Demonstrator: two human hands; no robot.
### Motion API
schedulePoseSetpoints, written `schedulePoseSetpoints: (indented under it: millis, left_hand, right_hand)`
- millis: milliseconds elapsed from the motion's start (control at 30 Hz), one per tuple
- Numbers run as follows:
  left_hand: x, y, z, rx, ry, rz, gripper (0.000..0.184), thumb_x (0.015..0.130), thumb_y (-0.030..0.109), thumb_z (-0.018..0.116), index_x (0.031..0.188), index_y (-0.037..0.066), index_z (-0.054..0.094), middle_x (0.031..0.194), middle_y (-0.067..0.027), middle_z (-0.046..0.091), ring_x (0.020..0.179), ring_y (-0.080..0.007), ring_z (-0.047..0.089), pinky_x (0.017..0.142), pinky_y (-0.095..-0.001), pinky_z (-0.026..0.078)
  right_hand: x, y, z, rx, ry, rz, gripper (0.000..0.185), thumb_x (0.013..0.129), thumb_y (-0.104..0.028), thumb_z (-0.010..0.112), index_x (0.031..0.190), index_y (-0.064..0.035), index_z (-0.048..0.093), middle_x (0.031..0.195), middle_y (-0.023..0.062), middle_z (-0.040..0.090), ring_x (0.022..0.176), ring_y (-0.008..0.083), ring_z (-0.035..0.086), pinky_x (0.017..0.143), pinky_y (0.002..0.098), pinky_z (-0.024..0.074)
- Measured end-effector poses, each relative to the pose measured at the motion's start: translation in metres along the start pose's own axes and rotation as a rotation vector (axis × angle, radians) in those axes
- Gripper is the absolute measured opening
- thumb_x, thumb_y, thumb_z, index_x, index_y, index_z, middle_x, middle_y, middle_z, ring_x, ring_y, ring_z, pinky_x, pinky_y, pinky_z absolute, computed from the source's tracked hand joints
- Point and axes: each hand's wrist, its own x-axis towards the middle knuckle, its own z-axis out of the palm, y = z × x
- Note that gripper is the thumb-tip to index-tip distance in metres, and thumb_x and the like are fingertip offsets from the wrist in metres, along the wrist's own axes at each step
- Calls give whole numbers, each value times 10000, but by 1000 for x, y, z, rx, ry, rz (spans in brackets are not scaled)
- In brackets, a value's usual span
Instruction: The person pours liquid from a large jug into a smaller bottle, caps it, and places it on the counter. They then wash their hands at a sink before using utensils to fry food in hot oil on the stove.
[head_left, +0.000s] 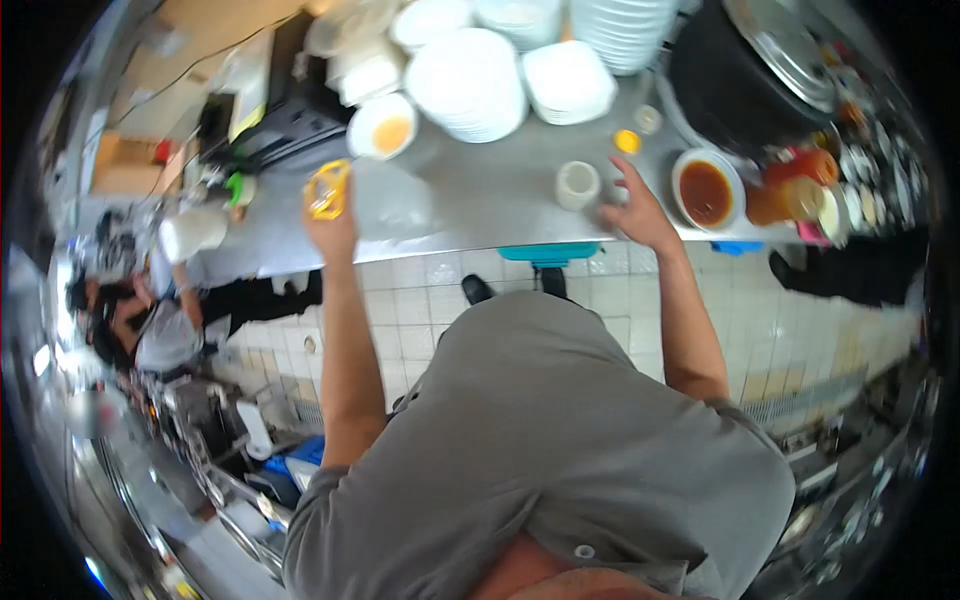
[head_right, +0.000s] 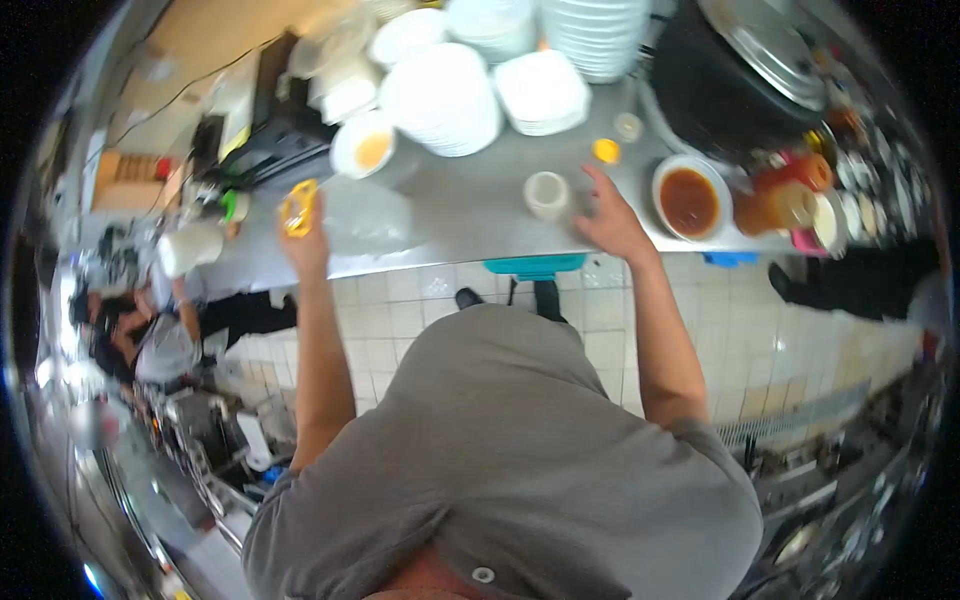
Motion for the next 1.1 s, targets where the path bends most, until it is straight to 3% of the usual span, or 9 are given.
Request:
schedulePoseSetpoints:
  millis: [200,300,333,400,533,700,800,1033,1100]
  left_hand:
    - [-12,15,1,80,147,2,645,767,215,899,1281,-30,598,1341,-209,550,1196,-301,550,1031,-390,434]
    - [-27,56,-7,-8,294,-110,568,775,171,878,1262,14,630,1384,-218,491,1238,-325,499,1052,-410,402]
    - [-31,52,-15,-6,304,-113,568,775,171,878,1262,14,630,1384,-218,491,1238,-325,499,1052,-410,402]
    - [-36,36,-34,368,174,220,449,791,115,842,1203,67,671,1268,-199,548,1128,-303,551,974,-397,449]
    - [-41,14,-70,259,-96,135,332,804,69,807,1118,96,704,1182,-177,566,1050,-290,567,912,-392,474]
    - [-27,51,-55,38,32,-107,633,760,159,875,1286,16,554,1208,-202,562,1091,-319,566,925,-413,481]
    - [-25,51,-37,106,35,-25,824,723,205,910,1365,-26,446,1260,-207,533,1172,-353,535,979,-435,459]
    - [-34,62,-41,223,13,136,404,774,146,867,1119,54,678,1306,-190,491,1247,-396,490,1049,-458,422]
    - [-33,62,-44,189,-31,135,270,822,24,801,1067,46,689,1295,-181,519,1214,-312,551,1032,-413,465]
  right_hand:
    - [6,-38,60,-52,216,-82,1002,704,-229,907,1501,4,345,1468,238,477,1331,354,514,1107,407,420]
    - [13,-48,74,-2,267,-64,906,748,-230,888,1460,10,382,1375,230,556,1265,336,570,1055,397,458]
    - [13,-49,77,28,281,-12,861,763,-234,880,1438,8,403,1334,219,590,1233,327,595,1030,390,474]
    - [14,-46,82,30,299,-34,816,777,-231,872,1413,7,419,1294,207,614,1194,316,618,1006,389,487]
    - [15,-45,85,23,332,-64,732,802,-218,850,1368,6,444,1220,183,653,1116,294,656,962,384,510]
    - [19,-53,90,-12,354,-54,715,814,-196,839,1369,12,439,1200,179,658,1100,277,659,953,374,513]
    - [21,-55,92,0,368,-62,704,821,-185,832,1369,13,438,1199,177,657,1099,265,656,953,368,511]
    - [16,-56,99,15,419,-60,703,823,-166,824,1378,4,428,1200,173,656,1108,268,653,966,370,505]
    - [18,-52,100,14,432,-51,704,821,-165,824,1378,3,428,1206,175,655,1114,272,652,969,374,504]
